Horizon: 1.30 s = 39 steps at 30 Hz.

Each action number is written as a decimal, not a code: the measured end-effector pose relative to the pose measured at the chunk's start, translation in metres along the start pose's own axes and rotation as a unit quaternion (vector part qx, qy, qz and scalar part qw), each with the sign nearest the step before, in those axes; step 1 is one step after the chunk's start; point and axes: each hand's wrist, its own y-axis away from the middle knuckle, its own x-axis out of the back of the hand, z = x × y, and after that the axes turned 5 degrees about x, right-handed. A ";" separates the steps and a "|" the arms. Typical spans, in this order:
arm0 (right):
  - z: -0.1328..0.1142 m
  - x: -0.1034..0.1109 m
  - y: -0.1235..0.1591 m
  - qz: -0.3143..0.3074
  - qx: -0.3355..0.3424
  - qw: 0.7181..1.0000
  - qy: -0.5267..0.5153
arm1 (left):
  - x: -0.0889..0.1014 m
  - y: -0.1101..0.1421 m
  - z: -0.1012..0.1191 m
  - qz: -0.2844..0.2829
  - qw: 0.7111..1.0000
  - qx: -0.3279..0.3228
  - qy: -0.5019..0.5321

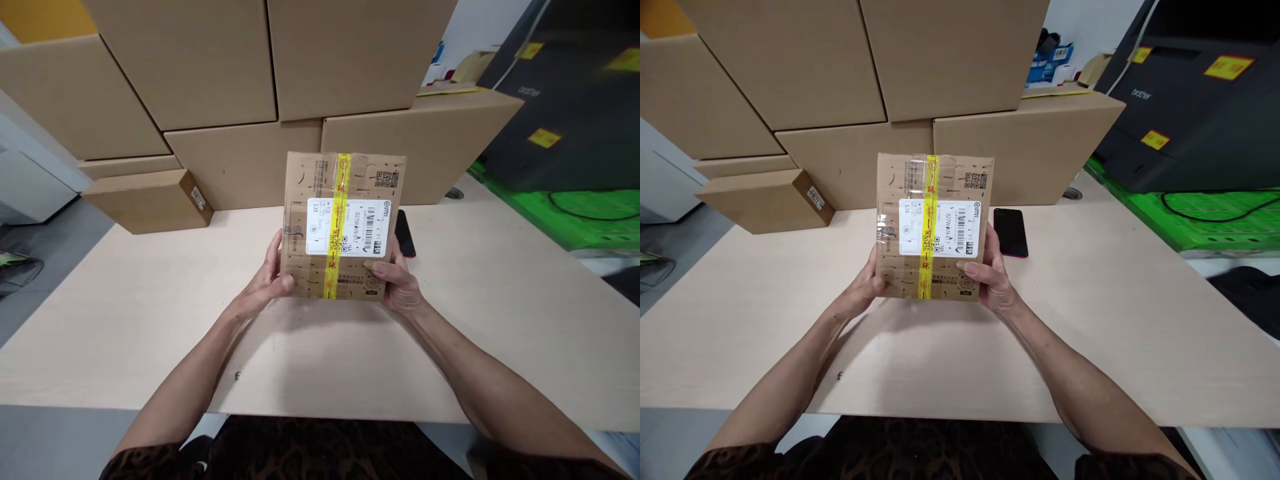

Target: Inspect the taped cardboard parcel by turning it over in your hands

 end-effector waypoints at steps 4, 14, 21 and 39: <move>0.004 0.005 -0.001 -0.027 -0.027 0.999 0.016 | 0.003 0.000 0.001 0.038 0.998 -0.030 -0.041; 0.002 0.008 -0.012 -0.033 -0.013 0.999 0.012 | 0.023 -0.001 0.021 0.172 0.948 -0.131 -0.235; 0.003 0.014 -0.016 0.007 -0.054 0.998 -0.018 | 0.019 0.000 0.037 0.177 0.881 -0.215 -0.383; 0.011 0.026 -0.024 0.071 -0.057 0.995 -0.042 | 0.031 -0.003 0.025 0.173 0.804 -0.301 -0.483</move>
